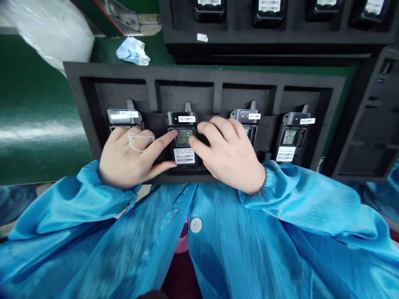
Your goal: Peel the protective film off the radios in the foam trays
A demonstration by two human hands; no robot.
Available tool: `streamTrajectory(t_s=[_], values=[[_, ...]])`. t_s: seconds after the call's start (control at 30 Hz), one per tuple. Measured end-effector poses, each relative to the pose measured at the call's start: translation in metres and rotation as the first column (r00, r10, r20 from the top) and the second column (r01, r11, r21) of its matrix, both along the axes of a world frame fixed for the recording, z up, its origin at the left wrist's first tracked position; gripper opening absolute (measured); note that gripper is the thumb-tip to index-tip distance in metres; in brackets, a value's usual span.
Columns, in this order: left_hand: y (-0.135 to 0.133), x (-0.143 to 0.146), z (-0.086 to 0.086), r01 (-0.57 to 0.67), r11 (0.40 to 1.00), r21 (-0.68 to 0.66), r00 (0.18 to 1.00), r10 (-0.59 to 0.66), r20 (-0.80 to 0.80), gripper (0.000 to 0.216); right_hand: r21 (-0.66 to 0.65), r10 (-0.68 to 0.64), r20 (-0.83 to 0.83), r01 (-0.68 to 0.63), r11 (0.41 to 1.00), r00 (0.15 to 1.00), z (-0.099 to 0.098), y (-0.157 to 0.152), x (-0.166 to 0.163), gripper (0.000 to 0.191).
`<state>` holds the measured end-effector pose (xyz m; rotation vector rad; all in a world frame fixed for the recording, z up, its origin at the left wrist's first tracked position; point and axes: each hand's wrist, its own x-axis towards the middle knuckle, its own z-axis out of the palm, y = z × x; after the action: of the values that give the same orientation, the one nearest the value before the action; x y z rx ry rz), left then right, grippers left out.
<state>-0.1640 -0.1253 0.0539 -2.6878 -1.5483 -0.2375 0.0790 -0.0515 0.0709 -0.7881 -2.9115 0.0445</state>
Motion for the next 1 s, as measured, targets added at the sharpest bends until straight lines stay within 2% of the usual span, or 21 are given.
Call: streamTrajectory(t_s=[0.23,0.33,0.43,0.53,0.77,0.93,1.0], values=[[0.000,0.002,0.003,-0.038,0.996,-0.083,0.999,0.036,-0.018,0.063,0.022,0.022,-0.005,-0.022,1.000,1.000,0.001,0.001,-0.002,0.030],[-0.001,0.003,0.006,-0.017,1.000,-0.002,0.998,0.017,-0.056,0.065,0.018,-0.015,-0.011,0.015,1.000,1.000,0.002,0.004,-0.004,0.031],[-0.003,0.003,0.009,0.030,0.997,0.072,0.997,-0.025,-0.071,0.062,0.034,0.005,0.014,-0.005,0.999,1.000,0.002,0.007,-0.006,0.030],[-0.005,0.002,0.010,0.054,0.995,0.079,0.995,-0.047,-0.084,0.055,0.014,0.038,0.018,-0.038,0.999,0.999,0.001,0.008,-0.006,0.030],[-0.006,0.005,0.010,0.036,0.999,0.036,0.995,-0.033,-0.093,0.056,-0.038,0.010,-0.058,-0.012,0.999,0.998,0.002,0.005,-0.005,0.029],[-0.007,0.000,0.016,0.052,0.997,0.057,0.997,-0.055,0.048,0.055,0.000,0.028,-0.034,-0.028,1.000,0.999,0.002,0.003,-0.007,0.029],[-0.007,-0.003,0.022,0.040,0.999,-0.008,0.986,-0.038,0.165,0.049,0.008,0.011,-0.048,-0.010,1.000,0.999,0.001,0.004,-0.006,0.030]])
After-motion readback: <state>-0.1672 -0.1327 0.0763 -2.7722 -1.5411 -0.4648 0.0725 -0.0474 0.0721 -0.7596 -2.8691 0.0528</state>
